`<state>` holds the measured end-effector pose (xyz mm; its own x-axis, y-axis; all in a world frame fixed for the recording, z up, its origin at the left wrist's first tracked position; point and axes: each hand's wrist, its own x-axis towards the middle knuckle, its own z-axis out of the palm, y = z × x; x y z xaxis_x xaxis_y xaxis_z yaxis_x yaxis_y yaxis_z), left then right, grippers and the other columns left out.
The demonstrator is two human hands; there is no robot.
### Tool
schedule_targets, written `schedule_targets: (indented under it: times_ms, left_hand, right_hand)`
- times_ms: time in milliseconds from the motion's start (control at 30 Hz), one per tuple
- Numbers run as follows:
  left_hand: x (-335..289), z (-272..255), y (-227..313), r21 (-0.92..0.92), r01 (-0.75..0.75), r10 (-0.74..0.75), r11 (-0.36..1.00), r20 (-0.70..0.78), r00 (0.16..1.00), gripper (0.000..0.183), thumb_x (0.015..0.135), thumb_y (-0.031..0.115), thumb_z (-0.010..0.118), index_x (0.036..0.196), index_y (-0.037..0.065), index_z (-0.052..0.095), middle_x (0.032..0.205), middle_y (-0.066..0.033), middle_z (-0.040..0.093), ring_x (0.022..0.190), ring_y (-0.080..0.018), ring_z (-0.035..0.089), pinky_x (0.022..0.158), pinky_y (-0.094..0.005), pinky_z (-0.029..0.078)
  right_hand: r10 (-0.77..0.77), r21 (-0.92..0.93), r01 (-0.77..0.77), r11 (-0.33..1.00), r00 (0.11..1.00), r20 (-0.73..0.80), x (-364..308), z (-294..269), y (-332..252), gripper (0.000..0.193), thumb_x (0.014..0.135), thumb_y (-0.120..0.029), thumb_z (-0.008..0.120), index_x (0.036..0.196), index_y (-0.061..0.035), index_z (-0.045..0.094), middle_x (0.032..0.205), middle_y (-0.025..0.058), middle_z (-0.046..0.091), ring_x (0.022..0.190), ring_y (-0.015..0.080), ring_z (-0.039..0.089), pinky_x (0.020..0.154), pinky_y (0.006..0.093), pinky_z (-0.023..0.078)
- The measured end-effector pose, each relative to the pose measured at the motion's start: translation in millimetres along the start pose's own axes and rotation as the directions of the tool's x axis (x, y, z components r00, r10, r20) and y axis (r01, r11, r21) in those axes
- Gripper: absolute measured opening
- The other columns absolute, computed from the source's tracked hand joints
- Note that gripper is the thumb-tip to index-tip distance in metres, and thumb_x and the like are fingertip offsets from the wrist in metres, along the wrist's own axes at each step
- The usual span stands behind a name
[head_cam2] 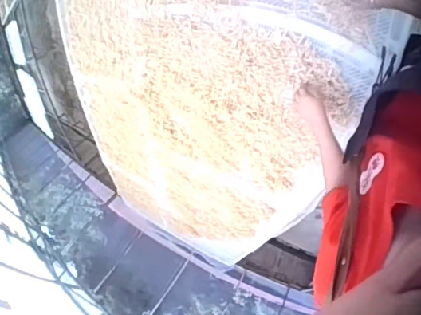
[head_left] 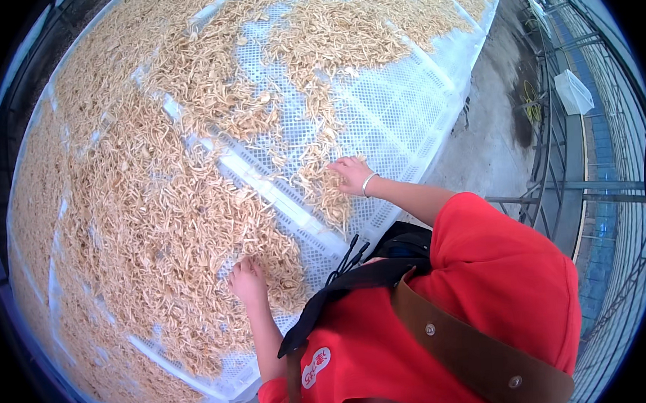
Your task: The person spreads light-colored noodles by hand across white mesh trays arranged on a multi-tiered rack. They repeatedly lift, toss, and redistribute the noodles to ensure even coverage on the drying surfaces.
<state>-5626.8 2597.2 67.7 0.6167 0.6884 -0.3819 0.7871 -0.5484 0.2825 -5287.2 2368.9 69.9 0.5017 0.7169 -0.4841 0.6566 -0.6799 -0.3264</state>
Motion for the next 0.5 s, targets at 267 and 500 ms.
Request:
schedule_targets:
  times_ms: [267, 500]
  left_hand:
    - [85, -11, 178, -0.169, -0.389, 0.316, 0.906, -0.342, 0.885, 0.053, 0.081, 0.015, 0.062, 0.13, 0.004, 0.046, 0.124, -0.0206, 0.049, 0.111, -0.0376, 0.047, 0.095, -0.0449, 0.038]
    - [205, 31, 379, -0.156, -0.431, 0.346, 0.889, -0.39, 0.853, 0.06, 0.081, 0.018, 0.064, 0.134, 0.004, 0.041, 0.13, -0.0226, 0.044, 0.119, -0.0384, 0.042, 0.101, -0.0441, 0.035]
  right_hand:
    - [0.19, -0.005, -0.203, 0.979, 0.925, -0.329, 5, -105, 165, 0.062, 0.085, -0.046, 0.056, 0.137, -0.0173, 0.039, 0.137, 0.0159, 0.037, 0.124, 0.0343, 0.037, 0.099, 0.0471, 0.036]
    - [0.101, -0.116, -0.156, 0.981, 0.918, -0.384, 129, -223, 328, 0.065, 0.085, -0.047, 0.055, 0.139, -0.0161, 0.036, 0.14, 0.0169, 0.034, 0.129, 0.0345, 0.033, 0.105, 0.0456, 0.032]
